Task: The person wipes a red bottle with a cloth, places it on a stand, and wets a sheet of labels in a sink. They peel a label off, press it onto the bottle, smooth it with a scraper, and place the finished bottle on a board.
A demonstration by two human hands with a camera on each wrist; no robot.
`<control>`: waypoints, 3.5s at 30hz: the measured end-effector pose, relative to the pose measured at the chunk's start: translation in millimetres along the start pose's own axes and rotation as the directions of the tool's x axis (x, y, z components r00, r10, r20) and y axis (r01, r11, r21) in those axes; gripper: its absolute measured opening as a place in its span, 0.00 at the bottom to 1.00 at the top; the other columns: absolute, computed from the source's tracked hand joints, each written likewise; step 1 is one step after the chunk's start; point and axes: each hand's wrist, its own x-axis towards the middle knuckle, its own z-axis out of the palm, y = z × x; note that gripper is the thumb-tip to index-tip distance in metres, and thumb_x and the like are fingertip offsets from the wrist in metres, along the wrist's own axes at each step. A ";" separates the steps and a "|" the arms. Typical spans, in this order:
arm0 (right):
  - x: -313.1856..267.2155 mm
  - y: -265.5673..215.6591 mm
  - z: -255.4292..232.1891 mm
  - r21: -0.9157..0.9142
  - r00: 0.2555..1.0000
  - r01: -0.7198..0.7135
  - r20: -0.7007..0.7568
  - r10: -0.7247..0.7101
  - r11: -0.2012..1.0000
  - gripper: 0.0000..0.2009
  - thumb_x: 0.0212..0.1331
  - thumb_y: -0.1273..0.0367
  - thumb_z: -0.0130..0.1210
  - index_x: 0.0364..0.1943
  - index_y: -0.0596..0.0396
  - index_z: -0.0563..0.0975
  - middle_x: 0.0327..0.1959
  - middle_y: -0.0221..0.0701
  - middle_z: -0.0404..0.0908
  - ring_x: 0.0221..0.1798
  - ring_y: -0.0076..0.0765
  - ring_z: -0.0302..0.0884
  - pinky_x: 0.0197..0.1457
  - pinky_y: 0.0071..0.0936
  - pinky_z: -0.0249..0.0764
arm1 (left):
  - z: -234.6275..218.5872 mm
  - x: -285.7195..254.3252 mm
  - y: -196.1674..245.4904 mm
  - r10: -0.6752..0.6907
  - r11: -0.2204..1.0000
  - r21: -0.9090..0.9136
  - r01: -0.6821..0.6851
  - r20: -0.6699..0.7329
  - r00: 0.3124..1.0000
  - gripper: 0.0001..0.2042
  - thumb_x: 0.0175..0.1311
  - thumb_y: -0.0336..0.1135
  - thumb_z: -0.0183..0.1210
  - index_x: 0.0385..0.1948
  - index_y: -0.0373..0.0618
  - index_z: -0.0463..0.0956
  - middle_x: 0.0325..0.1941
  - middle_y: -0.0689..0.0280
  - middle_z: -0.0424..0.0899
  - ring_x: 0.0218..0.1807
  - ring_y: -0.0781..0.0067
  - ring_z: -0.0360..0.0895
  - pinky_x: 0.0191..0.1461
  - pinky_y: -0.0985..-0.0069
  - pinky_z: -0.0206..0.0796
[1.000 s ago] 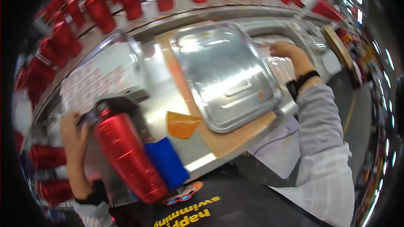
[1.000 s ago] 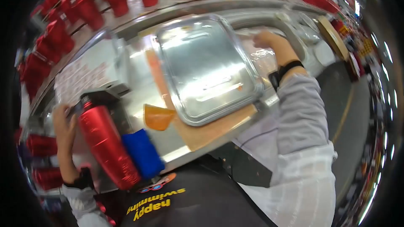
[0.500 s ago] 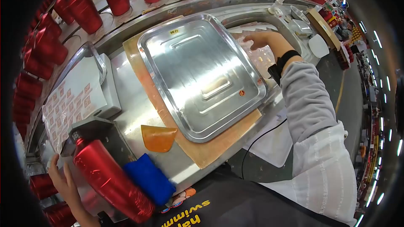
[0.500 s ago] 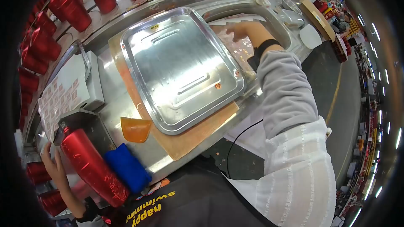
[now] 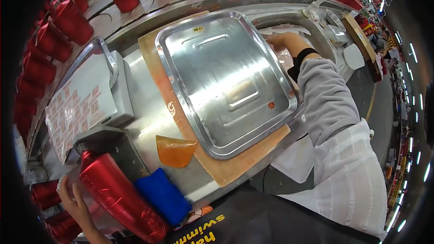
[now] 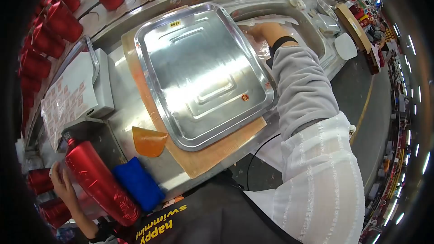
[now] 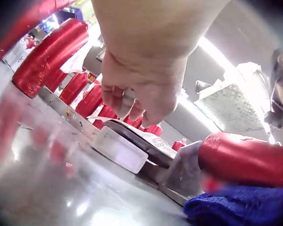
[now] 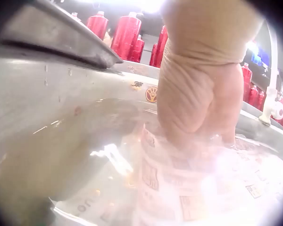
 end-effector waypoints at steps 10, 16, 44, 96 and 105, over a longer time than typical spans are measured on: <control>-41.5 -3.8 -4.4 -0.068 0.981 -0.007 -0.193 -0.006 0.998 0.15 0.53 0.73 0.49 0.45 0.51 0.79 0.47 0.44 0.79 0.54 0.52 0.76 0.56 0.45 0.70 | 8.3 7.6 -17.1 -0.138 0.970 -0.200 0.137 0.008 0.990 0.15 0.70 0.30 0.49 0.55 0.34 0.71 0.55 0.58 0.75 0.59 0.67 0.71 0.65 0.73 0.58; -36.8 26.3 16.5 0.045 0.902 0.082 -0.428 -0.055 0.996 0.10 0.52 0.72 0.51 0.37 0.53 0.81 0.42 0.44 0.81 0.46 0.53 0.79 0.51 0.44 0.73 | 8.4 15.8 -37.2 -0.172 0.944 -0.286 0.162 -0.008 0.985 0.16 0.71 0.32 0.49 0.56 0.36 0.71 0.56 0.60 0.74 0.59 0.70 0.70 0.64 0.74 0.58; -211.4 39.6 -159.8 0.129 0.517 0.351 -0.853 -0.077 0.927 0.08 0.52 0.78 0.48 0.37 0.58 0.73 0.31 0.34 0.74 0.37 0.32 0.71 0.44 0.30 0.68 | 29.9 139.9 -104.6 -0.385 0.000 -0.770 0.638 0.589 0.710 0.14 0.60 0.36 0.55 0.42 0.35 0.77 0.41 0.58 0.83 0.41 0.63 0.82 0.50 0.66 0.76; -74.4 -350.9 -274.6 0.910 0.915 0.401 -0.403 -0.001 0.105 0.20 0.55 0.62 0.57 0.48 0.61 0.75 0.41 0.38 0.82 0.43 0.42 0.82 0.42 0.47 0.80 | -278.7 222.4 -43.3 0.011 0.599 -0.788 -0.142 -0.168 0.986 0.17 0.61 0.37 0.57 0.50 0.39 0.72 0.46 0.64 0.79 0.46 0.71 0.80 0.50 0.75 0.75; -197.7 -408.3 -331.1 0.638 0.598 0.768 -0.748 -0.287 -0.061 0.15 0.57 0.72 0.50 0.45 0.71 0.72 0.41 0.46 0.79 0.38 0.46 0.84 0.36 0.36 0.86 | -302.6 209.2 10.7 -0.227 0.694 -0.720 -0.002 -0.221 0.948 0.06 0.51 0.27 0.57 0.28 0.34 0.77 0.26 0.60 0.81 0.26 0.68 0.80 0.30 0.73 0.73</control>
